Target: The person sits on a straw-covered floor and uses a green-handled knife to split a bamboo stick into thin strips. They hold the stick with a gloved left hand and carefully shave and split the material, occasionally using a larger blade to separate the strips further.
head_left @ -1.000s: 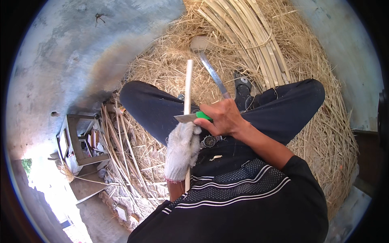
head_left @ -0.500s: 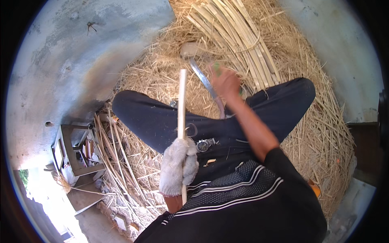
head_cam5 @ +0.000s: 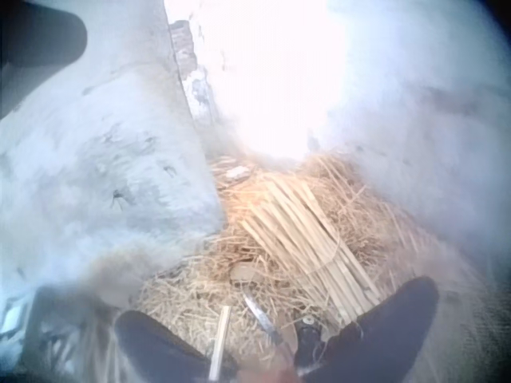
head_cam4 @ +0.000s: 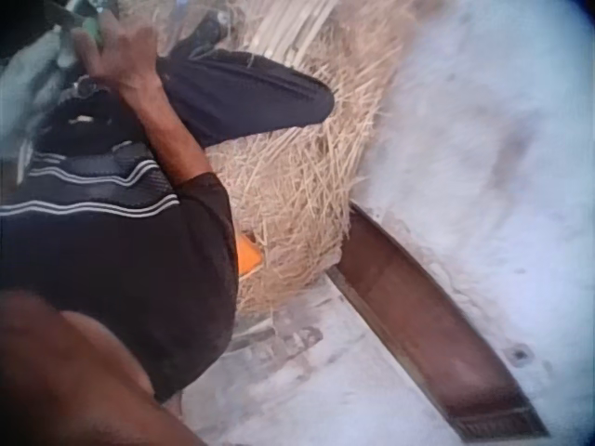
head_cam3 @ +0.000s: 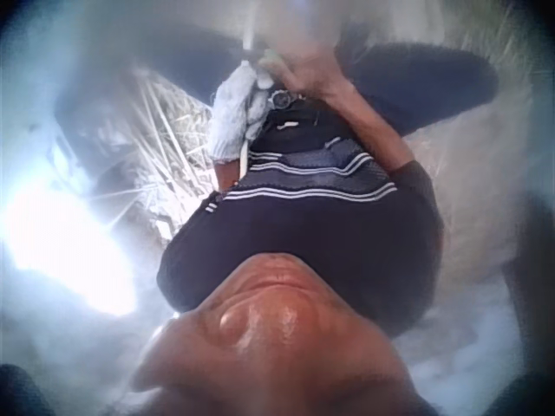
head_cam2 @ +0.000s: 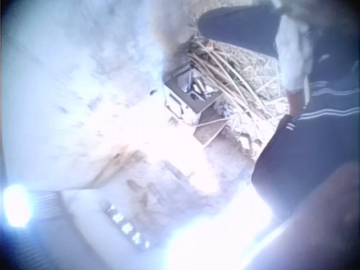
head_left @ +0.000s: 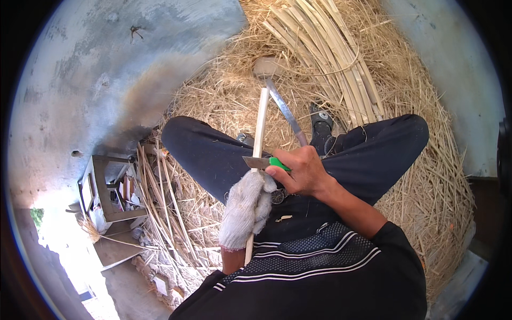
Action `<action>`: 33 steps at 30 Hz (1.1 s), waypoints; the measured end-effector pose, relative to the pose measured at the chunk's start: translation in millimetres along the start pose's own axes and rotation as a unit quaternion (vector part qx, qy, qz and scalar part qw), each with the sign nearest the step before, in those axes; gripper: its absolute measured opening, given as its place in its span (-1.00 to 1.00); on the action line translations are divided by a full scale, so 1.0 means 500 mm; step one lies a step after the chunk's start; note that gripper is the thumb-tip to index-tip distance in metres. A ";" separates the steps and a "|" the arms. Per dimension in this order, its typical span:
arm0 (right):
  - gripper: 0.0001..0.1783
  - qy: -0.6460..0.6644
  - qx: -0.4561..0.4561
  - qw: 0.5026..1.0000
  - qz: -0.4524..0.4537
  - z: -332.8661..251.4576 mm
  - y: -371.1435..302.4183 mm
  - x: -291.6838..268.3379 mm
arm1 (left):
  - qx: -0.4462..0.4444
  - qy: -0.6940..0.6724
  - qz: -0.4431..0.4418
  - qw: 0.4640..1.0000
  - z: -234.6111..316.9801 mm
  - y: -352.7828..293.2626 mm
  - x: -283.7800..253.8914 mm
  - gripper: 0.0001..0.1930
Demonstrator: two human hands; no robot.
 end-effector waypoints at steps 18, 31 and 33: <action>-0.51 0.058 0.022 0.998 -0.021 0.021 0.031 -0.047 | 0.005 -0.091 0.009 0.996 0.009 -0.025 0.009 -0.64; -0.43 -0.088 0.010 0.988 0.126 0.079 0.106 -0.027 | -0.059 -0.167 -0.035 0.984 -0.031 -0.018 0.028 -0.61; -0.40 -0.131 0.015 0.984 0.124 0.084 0.141 -0.024 | -0.034 -0.205 -0.018 0.978 -0.034 -0.008 0.014 -0.62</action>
Point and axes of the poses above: each hand's wrist, its own y-axis towards the middle knuckle, its own x-axis out of the palm, z = x × y, the point moved 4 cm from there along y, towards the middle knuckle, and after that the axes turned 14 degrees about x, right-handed, at the moved point
